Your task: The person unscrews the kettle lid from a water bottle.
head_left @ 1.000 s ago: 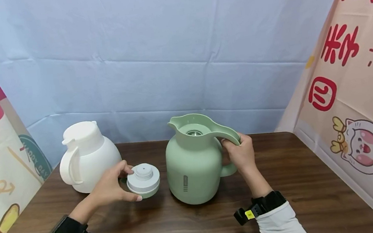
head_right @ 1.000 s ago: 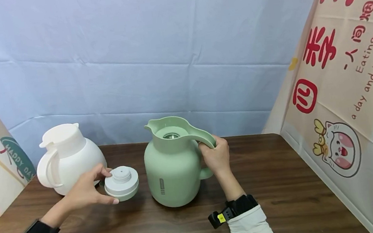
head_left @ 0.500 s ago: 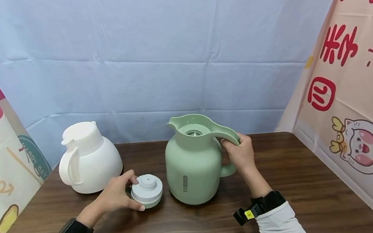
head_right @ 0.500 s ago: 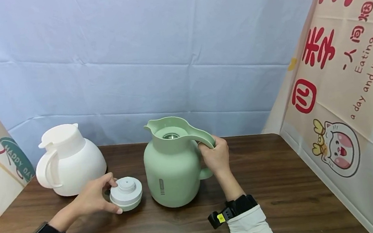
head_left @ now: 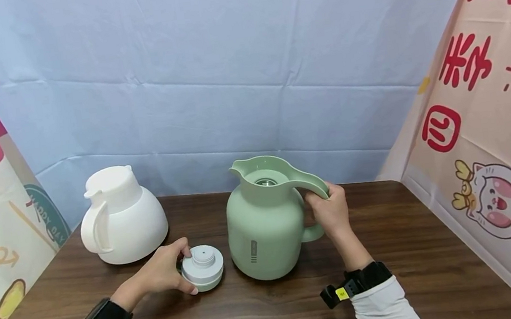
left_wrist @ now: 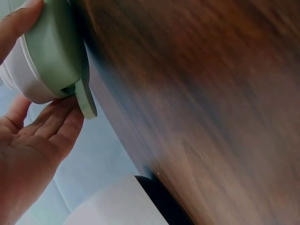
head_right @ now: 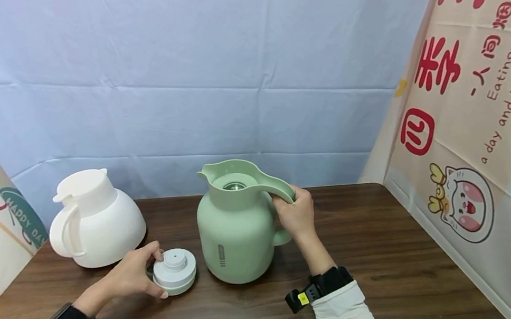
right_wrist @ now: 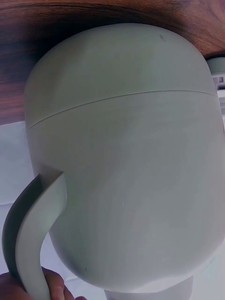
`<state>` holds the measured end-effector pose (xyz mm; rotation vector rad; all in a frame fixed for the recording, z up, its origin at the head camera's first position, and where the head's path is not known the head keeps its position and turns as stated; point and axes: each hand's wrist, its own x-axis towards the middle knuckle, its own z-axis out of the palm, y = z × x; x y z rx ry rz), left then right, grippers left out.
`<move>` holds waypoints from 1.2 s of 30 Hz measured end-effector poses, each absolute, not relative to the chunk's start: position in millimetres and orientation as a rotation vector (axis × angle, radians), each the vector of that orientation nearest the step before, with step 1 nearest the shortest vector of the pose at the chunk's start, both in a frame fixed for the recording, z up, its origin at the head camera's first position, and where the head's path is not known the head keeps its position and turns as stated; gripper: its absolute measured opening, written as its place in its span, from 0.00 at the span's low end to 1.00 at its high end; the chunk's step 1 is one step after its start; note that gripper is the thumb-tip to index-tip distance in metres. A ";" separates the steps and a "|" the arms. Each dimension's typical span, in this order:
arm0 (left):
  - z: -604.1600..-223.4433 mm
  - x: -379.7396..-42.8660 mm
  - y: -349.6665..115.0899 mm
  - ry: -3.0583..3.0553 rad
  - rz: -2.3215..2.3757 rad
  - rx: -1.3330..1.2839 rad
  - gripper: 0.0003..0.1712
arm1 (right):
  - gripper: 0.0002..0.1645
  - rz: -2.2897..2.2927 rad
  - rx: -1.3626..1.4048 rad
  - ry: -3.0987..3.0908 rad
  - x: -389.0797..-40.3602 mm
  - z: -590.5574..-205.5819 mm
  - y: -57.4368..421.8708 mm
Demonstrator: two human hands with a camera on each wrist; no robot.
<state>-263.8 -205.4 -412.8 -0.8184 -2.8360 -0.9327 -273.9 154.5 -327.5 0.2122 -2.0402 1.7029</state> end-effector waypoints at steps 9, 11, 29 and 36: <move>-415.7 -264.2 -197.7 -2.904 -0.949 -0.755 0.50 | 0.19 1.847 0.261 -2.001 -271.5 -326.3 156.3; -414.8 -263.4 -196.0 -2.913 -0.946 -0.743 0.51 | 0.19 1.859 0.275 -1.997 -271.1 -326.4 157.0; -407.9 -260.4 -201.8 -2.960 -1.042 -0.832 0.45 | 0.21 1.997 0.747 -1.927 -272.8 -335.0 174.7; -408.0 -259.1 -199.5 -2.969 -1.065 -0.749 0.46 | 0.24 1.952 0.471 -1.933 -269.4 -332.8 165.7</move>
